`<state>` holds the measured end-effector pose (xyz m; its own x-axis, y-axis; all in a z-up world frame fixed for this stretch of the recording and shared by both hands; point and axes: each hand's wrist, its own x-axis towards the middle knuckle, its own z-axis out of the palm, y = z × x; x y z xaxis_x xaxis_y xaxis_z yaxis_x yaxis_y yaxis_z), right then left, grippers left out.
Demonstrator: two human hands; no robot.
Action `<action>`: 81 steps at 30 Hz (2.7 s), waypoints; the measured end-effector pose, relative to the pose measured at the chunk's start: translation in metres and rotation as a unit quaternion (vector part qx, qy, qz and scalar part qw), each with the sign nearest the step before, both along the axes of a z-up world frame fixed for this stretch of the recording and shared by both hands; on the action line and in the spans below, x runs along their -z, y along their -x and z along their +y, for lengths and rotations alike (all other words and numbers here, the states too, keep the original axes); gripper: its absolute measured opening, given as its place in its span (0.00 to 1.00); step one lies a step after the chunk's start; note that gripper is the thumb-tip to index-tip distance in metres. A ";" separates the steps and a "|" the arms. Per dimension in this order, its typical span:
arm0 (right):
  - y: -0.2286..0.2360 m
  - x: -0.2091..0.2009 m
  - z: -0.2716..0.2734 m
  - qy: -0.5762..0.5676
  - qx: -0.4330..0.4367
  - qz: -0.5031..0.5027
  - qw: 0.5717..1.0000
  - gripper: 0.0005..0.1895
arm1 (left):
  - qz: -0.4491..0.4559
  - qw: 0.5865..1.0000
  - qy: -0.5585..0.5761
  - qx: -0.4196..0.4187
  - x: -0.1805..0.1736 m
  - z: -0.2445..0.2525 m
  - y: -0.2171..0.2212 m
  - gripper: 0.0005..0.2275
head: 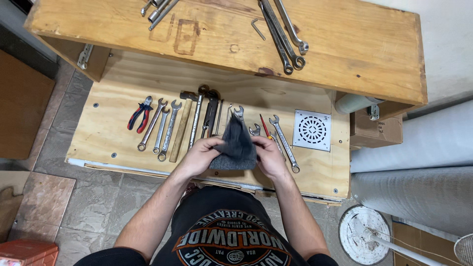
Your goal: The person cleans a variety of wrenches and other hand tools by wiping them with a cloth and using a small abrasive block.
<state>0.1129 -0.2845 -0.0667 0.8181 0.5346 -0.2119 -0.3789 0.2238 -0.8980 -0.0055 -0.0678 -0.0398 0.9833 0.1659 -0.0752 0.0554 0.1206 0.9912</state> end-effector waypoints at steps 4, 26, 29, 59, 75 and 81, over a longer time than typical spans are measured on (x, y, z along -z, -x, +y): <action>0.003 -0.036 0.013 -0.008 -0.048 0.064 0.997 0.15 | -0.040 0.998 -0.043 0.024 -0.020 0.018 0.002 0.08; -0.018 -0.051 0.068 0.311 -0.086 -0.402 0.857 0.09 | 0.100 0.974 0.199 -0.048 0.067 0.082 0.031 0.15; -0.074 -0.050 0.060 0.400 0.103 -0.502 0.760 0.08 | 0.119 0.976 0.170 -0.070 0.045 0.085 0.036 0.26; -0.024 -0.061 0.059 0.047 0.103 -0.080 0.990 0.12 | 0.041 0.893 0.414 -0.168 -0.053 0.089 0.025 0.31; 0.068 0.036 0.029 0.121 -0.081 -0.126 0.981 0.12 | -0.171 0.833 0.526 0.012 -0.001 0.108 -0.029 0.27; 0.069 0.017 0.032 0.179 -0.086 -0.252 0.947 0.11 | -0.163 0.903 0.398 -0.005 -0.015 0.098 -0.024 0.27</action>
